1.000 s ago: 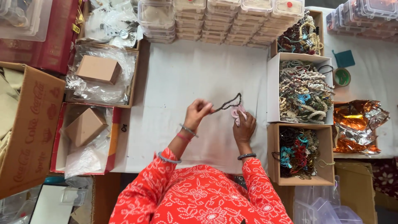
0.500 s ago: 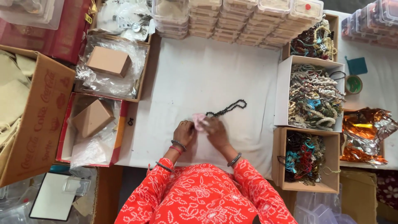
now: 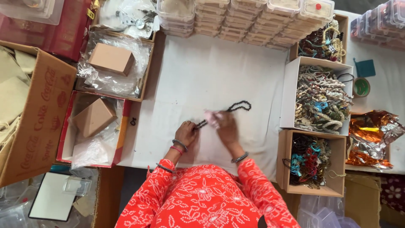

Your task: The person cleans a beaded necklace with a pink cloth, then places it into a small plastic bag. They put the bagged necklace into a beige cloth pouch and fold the pouch. Finally, they place the pouch into a small plastic container and close the lid.

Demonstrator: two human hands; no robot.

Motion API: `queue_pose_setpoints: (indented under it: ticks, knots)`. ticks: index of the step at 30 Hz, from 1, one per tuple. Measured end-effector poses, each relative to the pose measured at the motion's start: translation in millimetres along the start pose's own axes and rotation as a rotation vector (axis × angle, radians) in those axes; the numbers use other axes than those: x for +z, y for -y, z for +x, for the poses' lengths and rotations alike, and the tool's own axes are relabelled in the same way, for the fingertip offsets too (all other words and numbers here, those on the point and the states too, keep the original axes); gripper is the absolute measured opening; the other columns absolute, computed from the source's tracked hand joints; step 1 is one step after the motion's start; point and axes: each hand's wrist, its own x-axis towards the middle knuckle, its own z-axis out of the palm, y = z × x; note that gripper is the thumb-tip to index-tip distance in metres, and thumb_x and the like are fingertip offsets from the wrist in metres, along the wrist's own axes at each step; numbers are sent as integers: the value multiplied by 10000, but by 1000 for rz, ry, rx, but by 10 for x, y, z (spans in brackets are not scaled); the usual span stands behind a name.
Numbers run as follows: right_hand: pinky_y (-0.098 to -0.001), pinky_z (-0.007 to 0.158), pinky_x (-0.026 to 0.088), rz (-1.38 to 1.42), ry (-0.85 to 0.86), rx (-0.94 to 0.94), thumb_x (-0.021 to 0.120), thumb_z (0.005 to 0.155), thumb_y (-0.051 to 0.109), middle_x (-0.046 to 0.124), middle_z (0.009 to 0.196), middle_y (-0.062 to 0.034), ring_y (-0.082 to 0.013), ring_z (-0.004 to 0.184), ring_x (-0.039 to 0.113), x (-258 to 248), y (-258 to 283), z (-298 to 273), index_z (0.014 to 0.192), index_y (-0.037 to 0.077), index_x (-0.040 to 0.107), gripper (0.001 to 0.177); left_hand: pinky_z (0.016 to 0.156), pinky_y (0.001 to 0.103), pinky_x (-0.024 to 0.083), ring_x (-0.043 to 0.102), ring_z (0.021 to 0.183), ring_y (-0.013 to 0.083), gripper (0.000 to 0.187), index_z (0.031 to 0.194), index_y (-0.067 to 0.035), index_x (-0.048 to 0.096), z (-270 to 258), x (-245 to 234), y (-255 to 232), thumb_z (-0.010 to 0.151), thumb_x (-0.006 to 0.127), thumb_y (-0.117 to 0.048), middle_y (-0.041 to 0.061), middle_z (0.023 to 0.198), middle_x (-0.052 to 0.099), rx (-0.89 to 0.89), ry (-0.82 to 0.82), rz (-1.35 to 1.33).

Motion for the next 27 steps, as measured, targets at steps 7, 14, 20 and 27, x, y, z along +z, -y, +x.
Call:
queue_pose_setpoints:
  ticks: [7,14,20,27]
  knots:
    - [-432,1002,491,-163,-164,455,678,777,83,600,1279,-128,-347,1185,562,-324,-1081,-566,1269,133,722,497,880,455,513,592,1091,325,156,928,-120,709,137,-261,-326,789,748,-180,112,1099,656,-81,-53,15]
    - [-506,967,452,-216,-228,399,807,790,189,592,1295,-130,-371,1175,520,-578,-687,-603,1217,115,720,442,956,463,435,545,1208,306,393,1086,-69,686,687,376,-681,724,765,-199,126,1238,629,189,-71,164]
    - [-432,1032,490,-55,-285,515,710,911,88,632,1269,-85,-324,1197,584,-369,-821,-484,1227,149,707,322,958,427,433,565,1190,253,186,1033,-121,679,554,492,-559,859,636,-75,60,1172,642,272,60,296]
    - [-438,948,495,-189,-112,468,664,911,68,646,1271,-62,-315,1162,588,-447,-774,-184,1231,182,708,343,961,446,431,565,1166,274,206,1003,-108,687,291,286,-483,798,695,-105,58,1111,655,277,35,175]
